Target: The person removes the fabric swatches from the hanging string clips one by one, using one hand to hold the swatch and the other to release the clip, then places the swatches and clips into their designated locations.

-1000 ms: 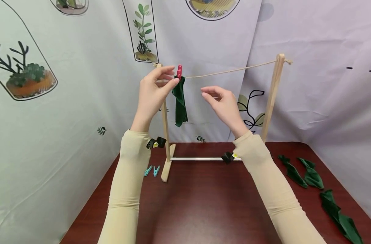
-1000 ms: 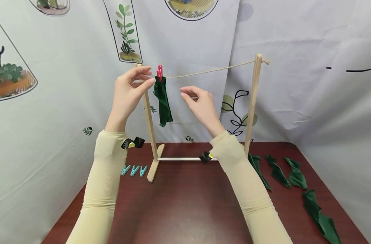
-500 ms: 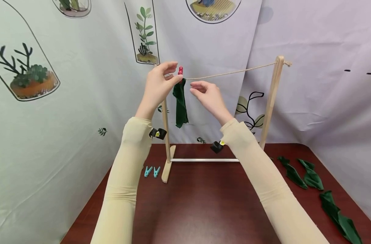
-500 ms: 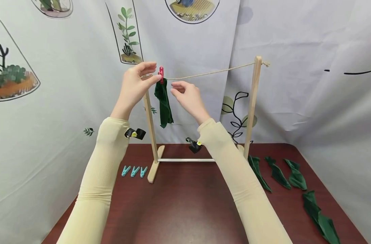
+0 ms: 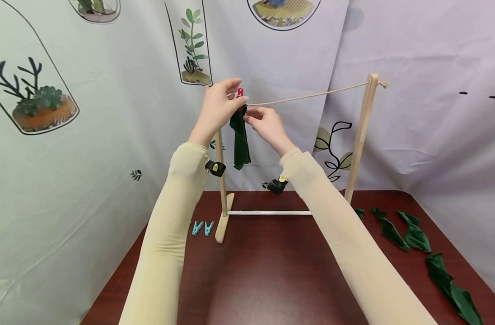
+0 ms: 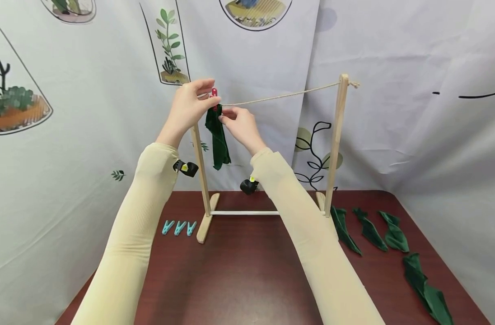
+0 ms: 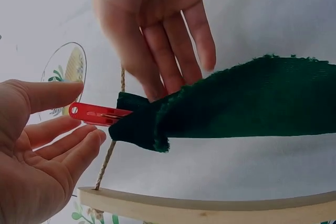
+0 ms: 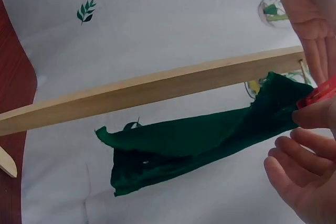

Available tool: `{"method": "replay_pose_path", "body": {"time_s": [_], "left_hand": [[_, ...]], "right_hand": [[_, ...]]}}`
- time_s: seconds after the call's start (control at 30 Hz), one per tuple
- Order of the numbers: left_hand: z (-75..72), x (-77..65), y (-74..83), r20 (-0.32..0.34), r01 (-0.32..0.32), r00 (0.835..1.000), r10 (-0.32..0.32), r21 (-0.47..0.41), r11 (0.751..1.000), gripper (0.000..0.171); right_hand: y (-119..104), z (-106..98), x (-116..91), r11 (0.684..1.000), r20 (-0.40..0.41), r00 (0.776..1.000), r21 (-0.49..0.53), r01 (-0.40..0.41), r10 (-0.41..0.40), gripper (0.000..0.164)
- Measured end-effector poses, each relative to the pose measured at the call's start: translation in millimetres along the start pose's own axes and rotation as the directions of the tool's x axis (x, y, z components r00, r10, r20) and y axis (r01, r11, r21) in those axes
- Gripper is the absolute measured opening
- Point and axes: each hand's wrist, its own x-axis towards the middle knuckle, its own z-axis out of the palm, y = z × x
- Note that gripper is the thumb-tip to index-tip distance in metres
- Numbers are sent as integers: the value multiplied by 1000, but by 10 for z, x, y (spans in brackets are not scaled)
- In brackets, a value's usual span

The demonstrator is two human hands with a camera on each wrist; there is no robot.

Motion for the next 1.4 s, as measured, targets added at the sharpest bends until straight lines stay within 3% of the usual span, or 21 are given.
{"method": "replay_pose_path", "body": {"time_s": [0.3, 0.77, 1.2, 1.4], "left_hand": [[6, 30, -34, 62, 27, 998, -28, 21, 999, 50], [-131, 51, -60, 76, -1, 997, -3, 48, 999, 49], [-59, 9, -109, -16, -16, 1000, 16, 30, 999, 40], [-36, -13, -90, -75, -60, 995, 61, 24, 998, 31]], "right_hand": [[-34, 77, 42, 1000, -16, 1000, -9, 4, -4, 34], [-52, 23, 88, 998, -80, 996, 22, 51, -49, 33], [-47, 31, 55, 998, -78, 996, 23, 52, -50, 32], [-54, 21, 46, 998, -88, 995, 36, 59, -56, 31]]}}
